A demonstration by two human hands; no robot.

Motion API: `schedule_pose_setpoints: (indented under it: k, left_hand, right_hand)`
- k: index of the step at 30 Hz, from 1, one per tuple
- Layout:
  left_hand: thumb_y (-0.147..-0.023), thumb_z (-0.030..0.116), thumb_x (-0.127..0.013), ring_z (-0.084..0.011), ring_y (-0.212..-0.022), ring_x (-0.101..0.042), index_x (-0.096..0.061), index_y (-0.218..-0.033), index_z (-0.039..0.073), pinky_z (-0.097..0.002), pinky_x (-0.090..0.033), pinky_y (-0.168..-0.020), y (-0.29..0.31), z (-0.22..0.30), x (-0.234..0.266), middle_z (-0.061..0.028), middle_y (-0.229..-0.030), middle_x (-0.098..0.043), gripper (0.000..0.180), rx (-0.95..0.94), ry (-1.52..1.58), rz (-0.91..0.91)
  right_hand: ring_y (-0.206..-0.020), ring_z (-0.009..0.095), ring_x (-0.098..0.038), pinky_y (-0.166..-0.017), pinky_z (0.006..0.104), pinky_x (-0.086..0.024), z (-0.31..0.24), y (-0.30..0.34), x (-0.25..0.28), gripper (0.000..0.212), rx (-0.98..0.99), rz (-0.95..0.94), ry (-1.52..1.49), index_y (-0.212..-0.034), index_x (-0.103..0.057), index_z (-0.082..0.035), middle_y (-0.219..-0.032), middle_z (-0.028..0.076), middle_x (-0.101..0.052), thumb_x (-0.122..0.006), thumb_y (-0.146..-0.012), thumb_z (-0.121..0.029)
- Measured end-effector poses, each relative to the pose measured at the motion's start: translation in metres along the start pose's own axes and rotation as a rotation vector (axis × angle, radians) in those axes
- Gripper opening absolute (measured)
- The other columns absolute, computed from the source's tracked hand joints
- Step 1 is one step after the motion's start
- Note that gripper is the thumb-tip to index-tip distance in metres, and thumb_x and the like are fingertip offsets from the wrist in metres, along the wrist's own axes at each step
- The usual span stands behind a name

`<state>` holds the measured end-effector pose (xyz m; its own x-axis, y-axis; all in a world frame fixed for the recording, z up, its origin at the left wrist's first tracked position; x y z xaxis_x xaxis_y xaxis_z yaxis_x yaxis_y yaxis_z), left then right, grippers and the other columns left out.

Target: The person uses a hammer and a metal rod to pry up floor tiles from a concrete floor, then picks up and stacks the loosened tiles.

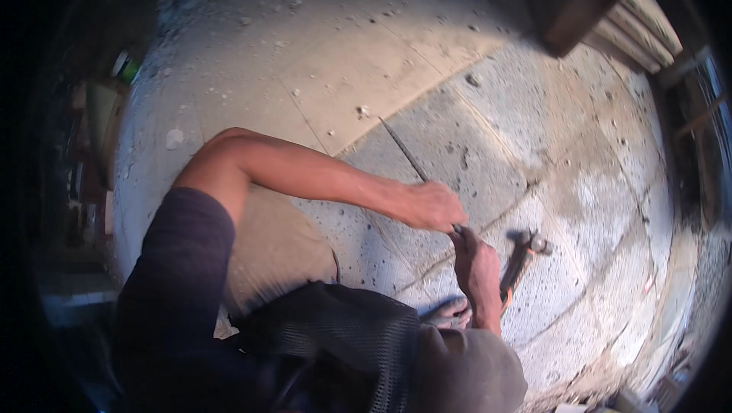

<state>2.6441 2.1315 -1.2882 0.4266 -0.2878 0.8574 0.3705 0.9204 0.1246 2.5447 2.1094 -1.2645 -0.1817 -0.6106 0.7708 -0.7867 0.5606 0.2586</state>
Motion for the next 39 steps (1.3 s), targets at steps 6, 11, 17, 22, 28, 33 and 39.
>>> schedule_pose_setpoints:
  k: [6,11,17,22,28,33,39]
  left_hand:
    - [-0.091,0.044,-0.059,-0.0299,-0.119,-0.05,-0.054,-0.129,0.011,-0.0482,-0.034,-0.106,0.036,-0.066,0.044,-0.0153,-0.122,-0.056,0.051,0.145,-0.175,0.177]
    - [-0.097,0.041,-0.05,-0.0286,-0.124,-0.047,-0.056,-0.127,0.009,-0.0472,-0.034,-0.106,0.109,-0.176,0.061,-0.0144,-0.128,-0.054,0.044,0.597,-0.255,0.173]
    - [-0.097,0.044,-0.051,-0.0315,-0.125,-0.046,-0.056,-0.128,0.009,-0.0473,-0.033,-0.106,0.174,-0.23,0.099,-0.016,-0.128,-0.053,0.047,0.87,-0.252,0.359]
    - [-0.096,0.044,-0.053,-0.0339,-0.123,-0.046,-0.056,-0.128,0.009,-0.048,-0.034,-0.104,0.175,-0.234,0.094,-0.0161,-0.123,-0.055,0.047,0.796,-0.278,0.354]
    - [-0.092,0.041,-0.058,-0.0323,-0.123,-0.045,-0.056,-0.126,0.008,-0.0474,-0.033,-0.104,0.172,-0.214,0.094,-0.0151,-0.125,-0.052,0.047,0.719,-0.279,0.396]
    - [-0.092,0.04,-0.058,-0.0317,-0.123,-0.045,-0.055,-0.127,0.008,-0.0476,-0.033,-0.105,0.171,-0.215,0.098,-0.0148,-0.126,-0.052,0.047,0.719,-0.247,0.4]
    - [-0.091,0.041,-0.058,-0.0307,-0.126,-0.043,-0.054,-0.129,0.007,-0.0467,-0.031,-0.107,0.151,-0.209,0.102,-0.0163,-0.126,-0.052,0.05,0.69,-0.265,0.415]
  right_hand:
    - [-0.088,0.046,-0.065,-0.072,0.0487,-0.051,0.047,0.005,-0.041,0.029,-0.073,0.017,-0.154,-0.119,-0.065,-0.009,-0.095,0.026,-0.067,-0.056,-0.096,-0.023]
    - [-0.081,0.043,-0.065,-0.067,0.0478,-0.051,0.041,-0.009,-0.06,0.031,0.054,0.164,-0.079,-0.124,-0.064,-0.013,-0.094,0.021,-0.067,-0.056,-0.095,-0.018]
    - [-0.07,0.038,-0.065,-0.061,0.0462,-0.051,0.025,-0.061,-0.091,0.031,0.084,0.179,0.008,-0.123,-0.066,-0.014,-0.085,0.018,-0.065,-0.058,-0.093,-0.015]
    - [-0.069,0.036,-0.066,-0.062,0.0455,-0.051,0.033,-0.057,-0.117,0.028,0.129,0.303,0.069,-0.117,-0.069,-0.015,-0.083,0.017,-0.066,-0.059,-0.091,-0.015]
    - [-0.072,0.032,-0.067,-0.061,0.0428,-0.051,0.029,-0.061,-0.049,0.028,0.079,0.373,0.043,-0.115,-0.07,-0.02,-0.084,0.01,-0.067,-0.059,-0.089,-0.016]
    - [-0.07,0.034,-0.066,-0.06,0.0433,-0.051,0.021,-0.079,-0.068,0.024,0.142,0.372,0.055,-0.111,-0.072,-0.021,-0.084,0.011,-0.067,-0.061,-0.09,-0.017]
    - [-0.074,0.037,-0.067,-0.061,0.045,-0.052,0.036,-0.095,-0.096,0.027,0.11,0.366,-0.01,-0.113,-0.07,-0.017,-0.083,0.016,-0.068,-0.059,-0.089,-0.017]
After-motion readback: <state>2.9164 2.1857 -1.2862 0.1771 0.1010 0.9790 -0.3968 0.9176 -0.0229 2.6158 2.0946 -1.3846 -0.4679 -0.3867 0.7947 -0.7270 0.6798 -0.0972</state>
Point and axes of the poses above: each hand's wrist, its own y-axis away from the middle knuckle, its own x-axis out of the back of the hand, z = x × y, the point moved 8 cm from there along -y, towards the middle knuckle
